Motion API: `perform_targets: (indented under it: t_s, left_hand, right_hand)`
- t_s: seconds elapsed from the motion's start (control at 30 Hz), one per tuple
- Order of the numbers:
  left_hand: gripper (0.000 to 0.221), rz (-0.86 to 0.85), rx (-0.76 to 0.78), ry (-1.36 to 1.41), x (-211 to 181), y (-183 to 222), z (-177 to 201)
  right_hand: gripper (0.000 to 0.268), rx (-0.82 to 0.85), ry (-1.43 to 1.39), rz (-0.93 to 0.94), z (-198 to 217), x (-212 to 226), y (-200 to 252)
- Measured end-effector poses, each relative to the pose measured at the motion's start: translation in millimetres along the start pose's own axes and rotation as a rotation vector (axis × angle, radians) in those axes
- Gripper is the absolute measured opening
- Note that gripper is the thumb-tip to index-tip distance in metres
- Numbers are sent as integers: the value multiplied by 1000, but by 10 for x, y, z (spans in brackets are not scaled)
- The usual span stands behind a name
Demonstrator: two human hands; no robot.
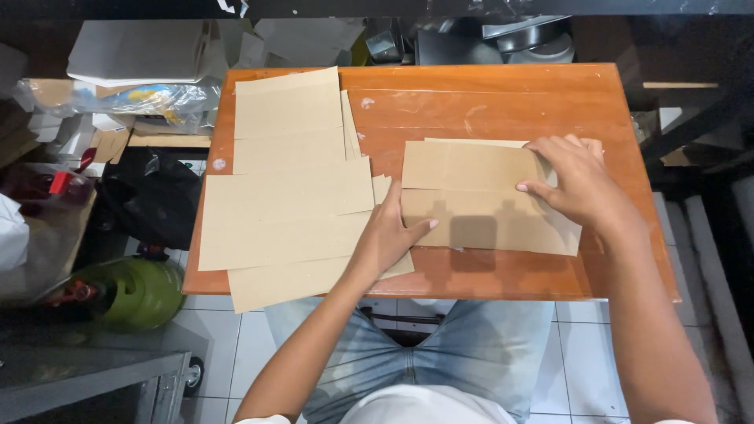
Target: Assembling small cardboard boxes from flat pre-cut sheets by folding along scored lines.
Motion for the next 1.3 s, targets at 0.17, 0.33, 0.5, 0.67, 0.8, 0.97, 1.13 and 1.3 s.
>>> perform_targets:
  t_s: [0.17, 0.33, 0.5, 0.67, 0.8, 0.97, 1.13, 1.3]
  left_hand:
    - [116, -287, -330, -613, -95, 53, -344]
    - [60, -643, -80, -939, -53, 270, -1137]
    - [63, -586, 17, -883, 41, 242, -1202]
    - [58, -581, 8, -931, -8, 260, -1184]
    - [60, -544, 27, -933, 3, 259, -1095]
    - [59, -472, 5, -1014, 133, 226, -846]
    - [66, -470, -38, -1149, 150, -104, -921]
    - [69, -647, -139, -1114, 102, -617, -913]
  right_hand:
    - [61, -88, -23, 31, -216, -108, -58]
    - [72, -111, -106, 22, -366, -19, 51]
    - [66, -239, 69, 172, -537, 526, 454]
    - [76, 82, 132, 93, -1142, 765, 815]
    - [75, 110, 120, 10, -1173, 722, 866]
    - [70, 96, 149, -25, -1125, 496, 966]
    - [72, 205, 144, -86, -1102, 395, 681]
    - [65, 186, 70, -29, -807, 435, 182]
Point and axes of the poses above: each hand's wrist, its own y-axis away from the middle knuckle, its own z-axis out of the back of the hand, x = y × z, the point moved 9 cm from there along -y, towards the middle knuckle, and after that the axes turned 10 degrees about x, right-handed, at the moved point
